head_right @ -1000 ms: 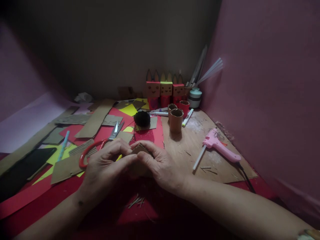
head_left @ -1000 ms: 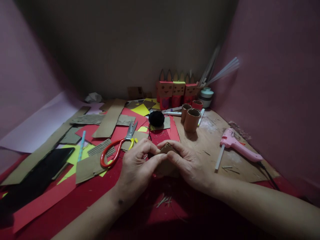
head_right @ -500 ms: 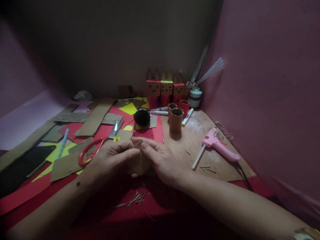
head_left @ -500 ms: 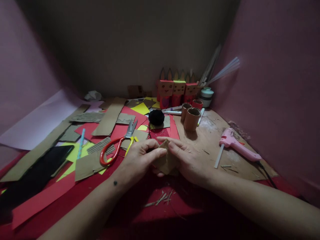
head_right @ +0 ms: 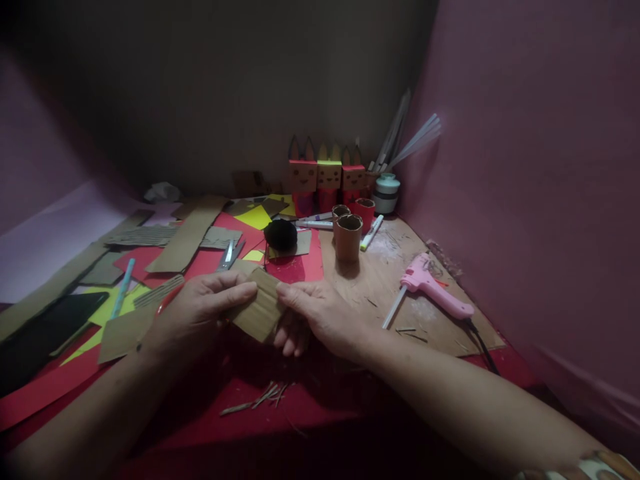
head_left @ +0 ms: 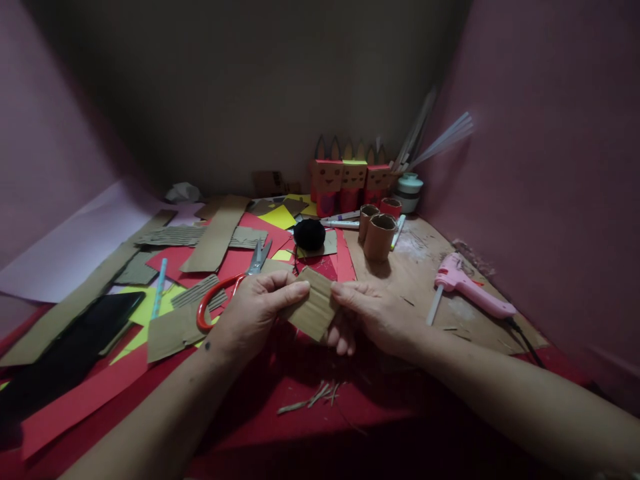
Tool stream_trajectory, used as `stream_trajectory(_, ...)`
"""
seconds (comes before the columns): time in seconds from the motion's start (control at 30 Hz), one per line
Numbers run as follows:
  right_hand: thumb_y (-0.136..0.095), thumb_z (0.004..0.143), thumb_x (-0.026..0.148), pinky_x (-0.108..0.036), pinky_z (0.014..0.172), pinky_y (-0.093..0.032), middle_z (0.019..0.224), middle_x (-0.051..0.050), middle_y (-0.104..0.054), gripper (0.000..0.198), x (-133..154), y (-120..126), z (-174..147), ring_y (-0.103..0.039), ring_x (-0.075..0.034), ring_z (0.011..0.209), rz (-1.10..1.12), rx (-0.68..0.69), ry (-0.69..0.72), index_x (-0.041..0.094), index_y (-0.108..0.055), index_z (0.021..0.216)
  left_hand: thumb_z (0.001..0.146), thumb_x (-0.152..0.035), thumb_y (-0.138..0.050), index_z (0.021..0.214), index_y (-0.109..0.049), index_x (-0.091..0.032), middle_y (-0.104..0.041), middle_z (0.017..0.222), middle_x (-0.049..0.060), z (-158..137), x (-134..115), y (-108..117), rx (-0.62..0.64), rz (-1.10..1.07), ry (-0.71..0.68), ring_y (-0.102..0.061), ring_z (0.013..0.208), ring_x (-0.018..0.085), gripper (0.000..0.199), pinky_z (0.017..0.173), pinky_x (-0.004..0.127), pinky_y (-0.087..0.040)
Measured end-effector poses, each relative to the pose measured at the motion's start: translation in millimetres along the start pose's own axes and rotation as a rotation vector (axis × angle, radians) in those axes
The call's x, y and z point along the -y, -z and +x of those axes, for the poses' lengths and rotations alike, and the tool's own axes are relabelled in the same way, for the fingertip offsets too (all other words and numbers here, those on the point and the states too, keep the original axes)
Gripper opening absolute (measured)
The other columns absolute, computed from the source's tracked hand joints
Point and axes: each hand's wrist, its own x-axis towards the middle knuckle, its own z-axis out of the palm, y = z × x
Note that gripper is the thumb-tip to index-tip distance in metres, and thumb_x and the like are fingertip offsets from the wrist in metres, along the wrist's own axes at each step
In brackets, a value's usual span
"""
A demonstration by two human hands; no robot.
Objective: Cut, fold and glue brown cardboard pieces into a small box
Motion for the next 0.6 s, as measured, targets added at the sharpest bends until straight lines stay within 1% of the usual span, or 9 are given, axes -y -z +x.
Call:
stream_trajectory(0.1,-0.059,0.088,0.054,-0.014,0.035,-0.041,0.053,-0.003,-0.066,0.044,1.2,-1.5,-3.0,-0.056,-0.008,0.037,-0.051,-0.064,0.051,0.012,-0.063,0.074,0.072,-0.041,-0.076,0.067,-0.058,-0.016,-0.061,0.065,0.001,0.5,2.2,-2.3,0.018,-0.017,0.002,-0.06,0.06,0.015,0.031,0.058,0.028,-0.047)
stream_trajectory(0.2,-0.059,0.087,0.055,-0.013,0.034,-0.039,0.051,-0.001,-0.064,0.045,1.9,-3.8,-4.5,-0.053,-0.006,0.036,-0.111,-0.128,0.1,0.013,-0.062,0.071,0.072,-0.04,-0.077,0.065,-0.057,-0.016,-0.061,0.064,0.001,0.6,3.0,-3.0,0.008,-0.028,-0.009,-0.059,0.059,0.015,0.032,0.058,0.027,-0.047)
stream_trajectory(0.3,-0.061,0.084,0.059,-0.014,0.034,-0.04,0.051,-0.001,-0.065,0.047,0.5,-4.4,-2.6,-0.055,-0.007,0.037,-0.101,-0.14,0.078,0.013,-0.062,0.074,0.072,-0.041,-0.076,0.065,-0.058,-0.016,-0.061,0.063,0.001,-0.5,2.7,-2.8,-0.012,-0.049,-0.015,-0.059,0.058,0.015,0.032,0.057,0.028,-0.047)
stream_trajectory(0.37,-0.06,0.083,0.063,-0.017,0.036,-0.045,0.055,-0.004,-0.067,0.052,-1.2,-3.9,-0.8,-0.059,-0.01,0.039,-0.032,-0.074,0.02,0.012,-0.063,0.076,0.072,-0.042,-0.075,0.067,-0.059,-0.016,-0.061,0.063,0.001,-1.7,2.1,-3.1,-0.03,-0.05,-0.016,-0.059,0.057,0.015,0.031,0.056,0.028,-0.046)
stream_trajectory(0.43,-0.063,0.079,0.066,-0.02,0.039,-0.049,0.06,-0.007,-0.07,0.056,-2.7,-4.0,-0.4,-0.063,-0.012,0.043,0.029,0.047,-0.051,0.01,-0.064,0.075,0.072,-0.043,-0.074,0.068,-0.059,-0.016,-0.062,0.063,0.002,-3.0,1.3,-3.9,-0.058,-0.02,-0.02,-0.058,0.056,0.016,0.031,0.053,0.027,-0.045)
stream_trajectory(0.5,-0.067,0.076,0.063,-0.021,0.041,-0.051,0.062,-0.009,-0.07,0.055,-3.8,-5.2,-1.6,-0.065,-0.014,0.046,0.045,0.14,-0.113,0.008,-0.065,0.074,0.071,-0.044,-0.074,0.068,-0.06,-0.016,-0.063,0.063,0.002,-3.9,0.2,-5.4,-0.073,0.015,-0.031,-0.057,0.055,0.015,0.032,0.052,0.026,-0.043)
stream_trajectory(0.53,-0.069,0.075,0.061,-0.021,0.041,-0.051,0.061,-0.008,-0.07,0.053,-4.3,-6.1,-2.5,-0.064,-0.013,0.046,0.043,0.153,-0.134,0.008,-0.065,0.073,0.071,-0.044,-0.074,0.066,-0.059,-0.016,-0.062,0.062,0.002,-4.1,-0.3,-6.2,-0.075,0.031,-0.042,-0.056,0.055,0.014,0.032,0.052,0.025,-0.042)
stream_trajectory(0.6,-0.069,0.076,0.057,-0.019,0.038,-0.047,0.057,-0.006,-0.067,0.05,-5.3,-7.8,-3.8,-0.061,-0.011,0.042,0.037,0.125,-0.147,0.008,-0.065,0.074,0.071,-0.043,-0.074,0.065,-0.058,-0.016,-0.061,0.061,0.001,-3.9,-1.1,-8.1,-0.075,0.045,-0.062,-0.054,0.055,0.012,0.032,0.052,0.023,-0.04)
